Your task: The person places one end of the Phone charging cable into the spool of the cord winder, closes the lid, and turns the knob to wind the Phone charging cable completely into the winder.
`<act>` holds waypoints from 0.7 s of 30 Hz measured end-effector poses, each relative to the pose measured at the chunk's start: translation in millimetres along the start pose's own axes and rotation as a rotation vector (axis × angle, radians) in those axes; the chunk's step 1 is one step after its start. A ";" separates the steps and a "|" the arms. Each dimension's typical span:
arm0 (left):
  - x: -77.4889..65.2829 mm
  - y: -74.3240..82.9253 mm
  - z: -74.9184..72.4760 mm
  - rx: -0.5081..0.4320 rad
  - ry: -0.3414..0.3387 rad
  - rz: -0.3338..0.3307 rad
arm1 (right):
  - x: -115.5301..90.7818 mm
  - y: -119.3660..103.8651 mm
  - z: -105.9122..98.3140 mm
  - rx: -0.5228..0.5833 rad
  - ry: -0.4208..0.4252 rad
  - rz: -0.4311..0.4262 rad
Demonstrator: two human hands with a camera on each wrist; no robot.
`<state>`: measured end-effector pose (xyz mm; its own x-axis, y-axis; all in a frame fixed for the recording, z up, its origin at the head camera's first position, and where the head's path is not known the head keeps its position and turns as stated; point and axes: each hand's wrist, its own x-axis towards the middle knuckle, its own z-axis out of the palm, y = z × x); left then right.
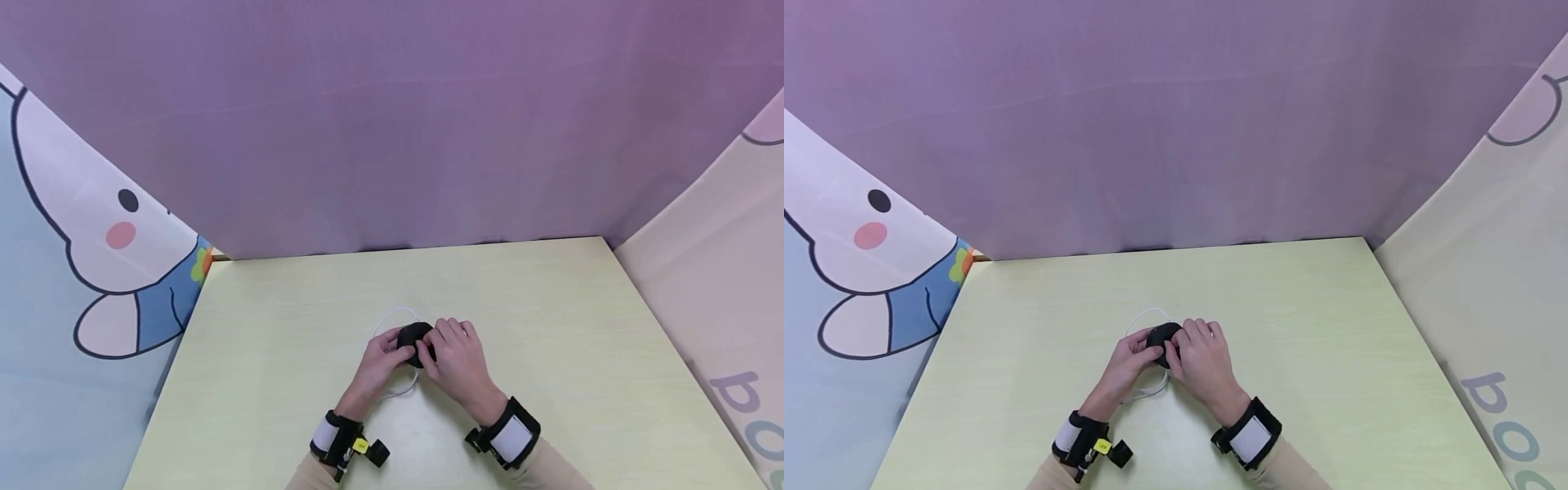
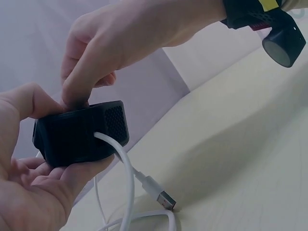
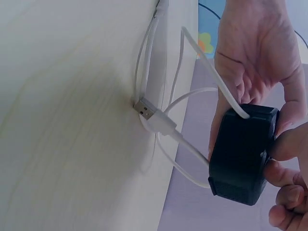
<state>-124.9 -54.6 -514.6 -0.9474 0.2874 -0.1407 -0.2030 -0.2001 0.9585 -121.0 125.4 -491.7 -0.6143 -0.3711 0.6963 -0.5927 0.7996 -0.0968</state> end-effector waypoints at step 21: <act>-2.2 -0.3 8.1 0.032 0.022 0.015 | -2.6 -6.7 -0.7 0.131 -0.047 0.258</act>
<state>-120.7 -47.6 -512.5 -0.9556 0.2635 -0.1318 -0.1815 -0.1743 0.9678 -115.1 121.4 -492.3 -0.7748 -0.1874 0.6038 -0.4745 0.8036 -0.3594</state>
